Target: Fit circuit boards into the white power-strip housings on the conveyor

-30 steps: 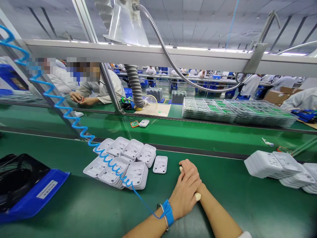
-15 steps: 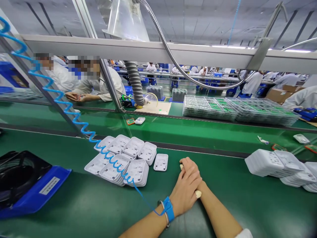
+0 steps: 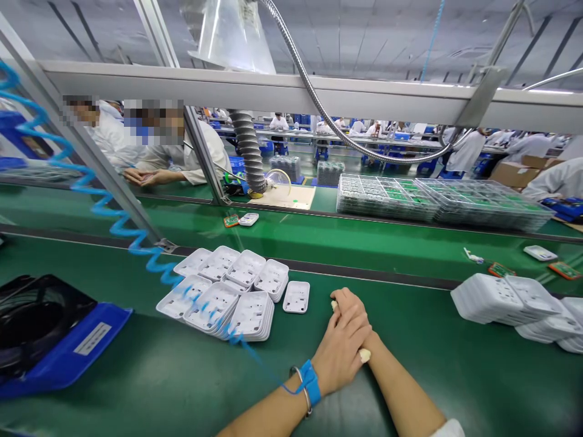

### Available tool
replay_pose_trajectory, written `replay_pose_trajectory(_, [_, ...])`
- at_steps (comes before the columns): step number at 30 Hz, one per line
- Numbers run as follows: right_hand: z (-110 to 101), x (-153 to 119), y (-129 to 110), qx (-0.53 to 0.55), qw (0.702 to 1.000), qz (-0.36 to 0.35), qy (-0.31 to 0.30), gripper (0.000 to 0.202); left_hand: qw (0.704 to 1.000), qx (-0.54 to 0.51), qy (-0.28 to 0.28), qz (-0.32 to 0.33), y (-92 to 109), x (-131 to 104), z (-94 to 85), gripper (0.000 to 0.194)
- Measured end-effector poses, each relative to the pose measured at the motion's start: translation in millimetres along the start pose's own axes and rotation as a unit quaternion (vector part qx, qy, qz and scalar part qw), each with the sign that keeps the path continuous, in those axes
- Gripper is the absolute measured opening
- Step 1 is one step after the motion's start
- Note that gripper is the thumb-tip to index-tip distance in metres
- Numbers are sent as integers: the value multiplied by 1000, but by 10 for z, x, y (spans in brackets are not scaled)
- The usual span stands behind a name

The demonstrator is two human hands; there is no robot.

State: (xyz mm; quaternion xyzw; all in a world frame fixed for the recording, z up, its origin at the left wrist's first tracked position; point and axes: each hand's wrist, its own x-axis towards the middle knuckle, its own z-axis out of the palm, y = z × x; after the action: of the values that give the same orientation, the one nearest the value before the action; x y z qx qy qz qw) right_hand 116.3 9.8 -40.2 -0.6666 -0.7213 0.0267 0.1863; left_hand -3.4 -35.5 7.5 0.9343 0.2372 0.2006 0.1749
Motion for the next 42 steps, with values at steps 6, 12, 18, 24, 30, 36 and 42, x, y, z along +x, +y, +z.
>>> replay_pose_trajectory(6, [-15, -4, -14, 2, 1000, 7, -2, 19, 1000, 1, 0, 2, -12, -2, 9, 48])
replay_pose_trajectory(12, [-12, 16, -5, 7, 1000, 5, -4, 20, 1000, -3, -3, -3, 0, -6, -11, 46])
replay_pose_trajectory(18, [-31, -4, -22, 9, 1000, -3, 19, 18, 1000, -1, -6, 0, -13, -4, 7, 49])
replay_pose_trajectory(24, [-76, -4, -37, 5, 1000, 0, -4, 23, 1000, -6, -5, 1, -19, -4, 16, 49])
replay_pose_trajectory(30, [-69, 18, -26, 2, 1000, 6, -15, 23, 1000, -3, -4, 3, -19, -6, 15, 49])
replay_pose_trajectory(36, [-98, -1, -42, 7, 1000, 4, -5, 24, 1000, -6, -7, 1, -10, -4, -9, 47])
replay_pose_trajectory(42, [-93, -16, -47, 10, 1000, 4, -2, 21, 1000, -6, -9, 0, -3, -1, -4, 46])
